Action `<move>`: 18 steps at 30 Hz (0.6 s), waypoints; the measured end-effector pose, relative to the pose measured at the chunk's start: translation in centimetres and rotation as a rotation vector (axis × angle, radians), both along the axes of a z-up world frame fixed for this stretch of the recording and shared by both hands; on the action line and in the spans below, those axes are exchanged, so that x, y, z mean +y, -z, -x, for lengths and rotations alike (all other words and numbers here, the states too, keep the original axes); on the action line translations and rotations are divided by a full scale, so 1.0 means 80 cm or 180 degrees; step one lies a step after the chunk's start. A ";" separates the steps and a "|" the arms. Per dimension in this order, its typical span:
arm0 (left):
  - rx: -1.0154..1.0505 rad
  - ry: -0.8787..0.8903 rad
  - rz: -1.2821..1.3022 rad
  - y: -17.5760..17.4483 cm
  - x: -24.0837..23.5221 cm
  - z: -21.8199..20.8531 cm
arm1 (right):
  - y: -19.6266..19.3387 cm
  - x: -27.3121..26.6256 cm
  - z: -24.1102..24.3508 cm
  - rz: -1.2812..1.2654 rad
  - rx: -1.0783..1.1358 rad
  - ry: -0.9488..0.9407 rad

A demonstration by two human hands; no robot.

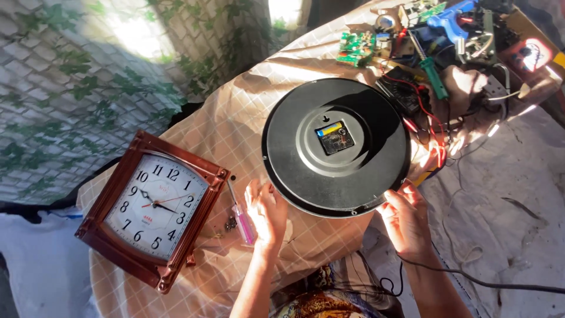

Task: The person assembles a wall clock by attaching a black circular backplate to a wooden clock frame. They align the backplate over the clock mechanism and use a screwdriver to secure it with screws.

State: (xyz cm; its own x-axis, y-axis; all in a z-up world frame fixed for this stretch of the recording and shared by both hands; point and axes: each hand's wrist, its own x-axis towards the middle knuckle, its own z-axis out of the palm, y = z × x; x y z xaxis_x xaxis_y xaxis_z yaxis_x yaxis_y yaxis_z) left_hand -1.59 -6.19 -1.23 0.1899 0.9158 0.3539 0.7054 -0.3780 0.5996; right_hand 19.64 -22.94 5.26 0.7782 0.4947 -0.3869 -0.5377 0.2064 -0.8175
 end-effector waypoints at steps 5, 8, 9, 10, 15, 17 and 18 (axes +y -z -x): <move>0.0244 -0.0272 -0.0088 -0.023 -0.009 0.057 | 0.010 0.009 0.020 -0.0106 -0.0039 -0.0126; 0.0340 -0.0268 0.0121 -0.012 -0.002 0.087 | 0.150 -0.016 -0.006 -0.0083 0.0081 -0.0248; 0.0336 -0.0289 0.0119 -0.011 -0.002 0.090 | 0.150 -0.013 0.001 -0.0086 0.0078 -0.0268; 0.0384 -0.0272 0.0026 -0.011 -0.003 0.093 | 0.150 -0.011 0.008 -0.0005 0.0111 -0.0285; 0.0460 -0.0216 -0.0041 -0.002 -0.004 0.096 | 0.133 -0.012 0.031 0.0464 -0.0001 -0.0449; 0.0568 -0.0211 -0.0145 -0.002 -0.007 0.098 | 0.128 -0.009 0.033 0.0539 -0.0166 -0.0426; 0.0572 -0.0231 -0.0137 -0.002 -0.011 0.100 | 0.103 -0.005 0.042 0.0544 -0.0165 -0.0447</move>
State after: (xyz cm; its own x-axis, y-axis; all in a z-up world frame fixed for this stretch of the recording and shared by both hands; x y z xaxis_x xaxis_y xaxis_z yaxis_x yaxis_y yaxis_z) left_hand -9.56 -7.09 -1.11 0.1876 0.9141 0.3594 0.8259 -0.3448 0.4460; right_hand 16.25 -23.35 -3.00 0.7273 0.5302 -0.4358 -0.5078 -0.0114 -0.8614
